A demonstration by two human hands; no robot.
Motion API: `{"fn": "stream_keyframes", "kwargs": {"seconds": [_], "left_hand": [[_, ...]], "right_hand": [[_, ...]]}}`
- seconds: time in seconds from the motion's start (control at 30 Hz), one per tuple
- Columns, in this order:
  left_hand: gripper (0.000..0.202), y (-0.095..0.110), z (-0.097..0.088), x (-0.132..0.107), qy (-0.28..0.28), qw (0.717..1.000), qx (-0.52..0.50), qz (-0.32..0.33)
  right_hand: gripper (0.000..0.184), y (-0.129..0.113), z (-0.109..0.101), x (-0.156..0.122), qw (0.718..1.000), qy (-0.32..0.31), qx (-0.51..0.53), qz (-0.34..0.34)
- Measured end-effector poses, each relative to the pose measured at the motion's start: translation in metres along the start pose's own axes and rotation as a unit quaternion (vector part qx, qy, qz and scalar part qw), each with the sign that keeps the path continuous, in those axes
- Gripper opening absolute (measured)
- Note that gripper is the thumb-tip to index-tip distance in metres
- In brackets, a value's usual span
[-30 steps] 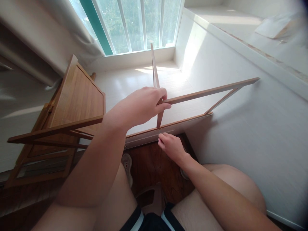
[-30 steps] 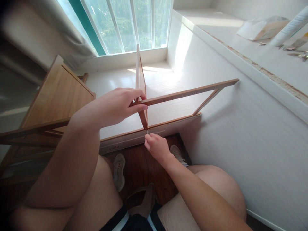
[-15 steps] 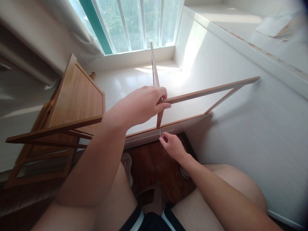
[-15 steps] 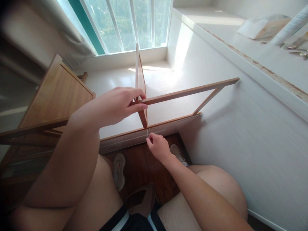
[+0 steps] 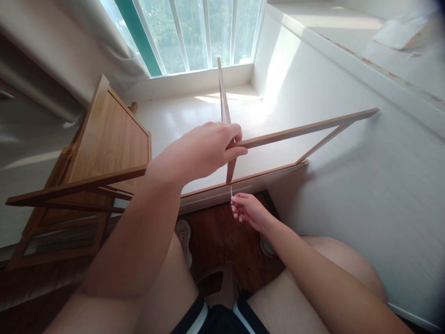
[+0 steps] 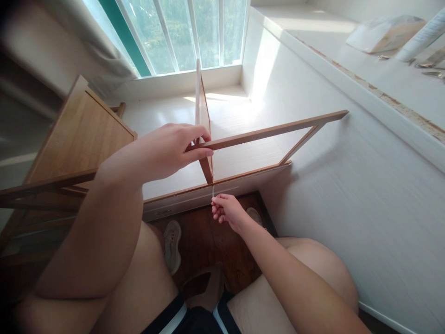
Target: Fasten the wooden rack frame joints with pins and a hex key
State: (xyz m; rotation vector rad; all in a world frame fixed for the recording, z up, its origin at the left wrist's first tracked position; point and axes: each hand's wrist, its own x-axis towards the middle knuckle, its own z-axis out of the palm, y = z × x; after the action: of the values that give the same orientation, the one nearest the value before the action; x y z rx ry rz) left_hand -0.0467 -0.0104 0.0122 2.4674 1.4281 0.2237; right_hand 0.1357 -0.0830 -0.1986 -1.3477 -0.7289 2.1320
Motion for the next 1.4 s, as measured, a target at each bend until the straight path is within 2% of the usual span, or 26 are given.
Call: {"fn": "stream_keyframes", "kwargs": {"seconds": [0.4, 0.63, 0.83, 0.97, 1.2, 1.33, 1.4], "left_hand": [[0.030, 0.001, 0.000, 0.000, 0.001, 1.000, 0.002, 0.007], [0.030, 0.000, 0.000, 0.001, 0.000, 1.000, 0.002, 0.008], [0.030, 0.000, 0.000, 0.001, 0.000, 1.000, 0.000, 0.008], [0.030, 0.000, 0.001, 0.001, 0.002, 1.000, 0.001, 0.008], [0.030, 0.000, 0.000, 0.001, -0.004, 1.000, 0.001, 0.006], [0.029, 0.000, -0.001, 0.000, -0.004, 1.000, -0.003, 0.004], [0.030, 0.000, -0.001, 0.000, -0.005, 1.000, -0.002, 0.002]], "right_hand": [[0.018, 0.012, 0.005, -0.001, 0.990, -0.031, 0.134, 0.024], [0.016, 0.020, 0.007, 0.001, 0.954, -0.071, 0.279, 0.083], [0.013, 0.025, 0.012, 0.004, 0.947, -0.073, 0.303, 0.074], [0.012, 0.027, 0.014, 0.004, 0.956, -0.043, 0.286, 0.049], [0.025, 0.040, 0.022, 0.000, 0.976, 0.013, 0.215, -0.020], [0.025, 0.042, 0.025, -0.001, 0.993, 0.064, 0.039, -0.087], [0.024, 0.039, 0.024, -0.002, 0.983, 0.078, -0.091, -0.141]]}}
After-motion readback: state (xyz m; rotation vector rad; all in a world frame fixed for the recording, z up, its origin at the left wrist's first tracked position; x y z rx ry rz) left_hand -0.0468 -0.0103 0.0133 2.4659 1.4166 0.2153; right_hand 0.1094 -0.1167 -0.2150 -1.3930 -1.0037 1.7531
